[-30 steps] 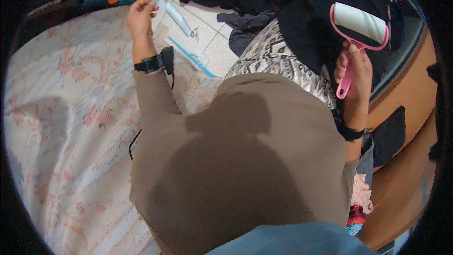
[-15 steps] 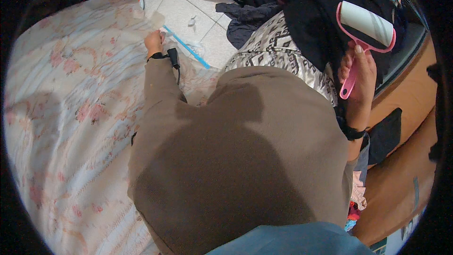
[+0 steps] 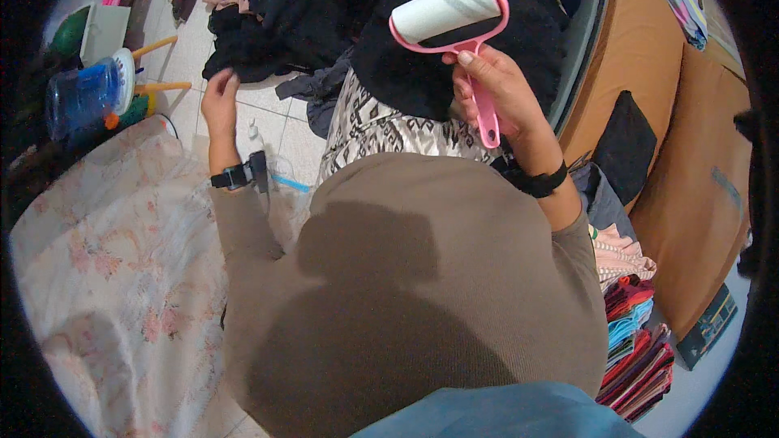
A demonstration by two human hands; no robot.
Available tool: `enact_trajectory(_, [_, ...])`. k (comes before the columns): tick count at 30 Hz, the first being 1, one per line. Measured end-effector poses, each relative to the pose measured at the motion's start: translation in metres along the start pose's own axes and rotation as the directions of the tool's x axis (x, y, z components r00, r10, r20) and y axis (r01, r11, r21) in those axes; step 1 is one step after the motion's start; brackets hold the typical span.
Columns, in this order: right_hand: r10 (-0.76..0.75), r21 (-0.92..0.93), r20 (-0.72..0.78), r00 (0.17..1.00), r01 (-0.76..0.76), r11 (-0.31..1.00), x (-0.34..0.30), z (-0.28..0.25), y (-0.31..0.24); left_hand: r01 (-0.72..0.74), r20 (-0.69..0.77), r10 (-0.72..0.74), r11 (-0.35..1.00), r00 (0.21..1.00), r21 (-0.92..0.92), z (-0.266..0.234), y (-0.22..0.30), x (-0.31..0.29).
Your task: The person uses a pink lint roller to remove lint from a black garment held in their lap. They repeatedly roll the tool over the fabric, then peel off the used adhesive layer to expose a fresh surface before continuing.
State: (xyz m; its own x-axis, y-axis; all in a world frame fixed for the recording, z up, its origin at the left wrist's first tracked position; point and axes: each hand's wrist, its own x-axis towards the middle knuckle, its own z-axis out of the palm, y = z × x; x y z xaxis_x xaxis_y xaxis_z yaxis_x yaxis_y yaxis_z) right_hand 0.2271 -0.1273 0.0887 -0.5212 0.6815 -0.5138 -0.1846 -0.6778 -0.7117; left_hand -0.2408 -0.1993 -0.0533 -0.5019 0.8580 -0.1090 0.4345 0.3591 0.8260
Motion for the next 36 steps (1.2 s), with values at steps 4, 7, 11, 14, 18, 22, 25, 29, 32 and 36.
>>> enact_trajectory(4, [0.013,-0.027,0.007,1.0,-0.013,1.0,-0.002,0.003,0.002,-0.335,0.175,0.427,0.858,0.887,-0.39,0.056,0.171,-0.024])
enact_trajectory(7, [0.027,-0.039,0.005,1.0,-0.027,0.999,-0.006,0.006,0.002,-0.668,0.276,0.716,0.698,0.641,-0.257,0.085,0.257,-0.051])
enact_trajectory(11, [0.044,-0.083,0.028,0.999,-0.041,0.996,-0.011,0.009,0.001,-0.814,0.351,0.813,0.548,0.465,-0.192,0.116,0.304,-0.06])
enact_trajectory(14, [0.091,-0.119,0.014,0.996,-0.089,0.989,-0.014,0.009,0.0,-0.707,0.457,0.708,0.675,0.539,-0.212,0.122,0.305,-0.064])
enact_trajectory(18, [0.113,-0.188,0.064,0.992,-0.099,0.977,-0.016,0.004,0.0,-0.489,0.541,0.597,0.8,0.592,-0.347,0.122,0.295,-0.059])
enact_trajectory(22, [0.105,-0.139,0.161,0.981,-0.083,0.987,-0.017,-0.005,-0.001,-0.148,0.603,0.493,0.836,0.627,-0.529,0.124,0.283,-0.045])
enact_trajectory(25, [0.114,-0.105,0.183,0.976,-0.096,0.99,-0.016,-0.01,-0.001,0.008,0.652,0.427,0.833,0.627,-0.553,0.126,0.274,-0.04])
enact_trajectory(29, [0.068,-0.108,0.157,0.985,-0.051,0.993,-0.018,-0.01,-0.002,-0.144,0.56,0.498,0.818,0.662,-0.558,0.129,0.268,-0.042])
enact_trajectory(32, [-0.049,-0.206,0.025,0.998,0.053,0.977,-0.024,-0.007,-0.005,-0.267,0.465,0.572,0.778,0.676,-0.568,0.121,0.269,-0.045])
enact_trajectory(36, [-0.464,-0.554,-0.112,0.879,0.332,0.763,-0.029,-0.006,-0.012,-0.257,0.428,0.57,0.763,0.702,-0.594,0.107,0.273,-0.06])
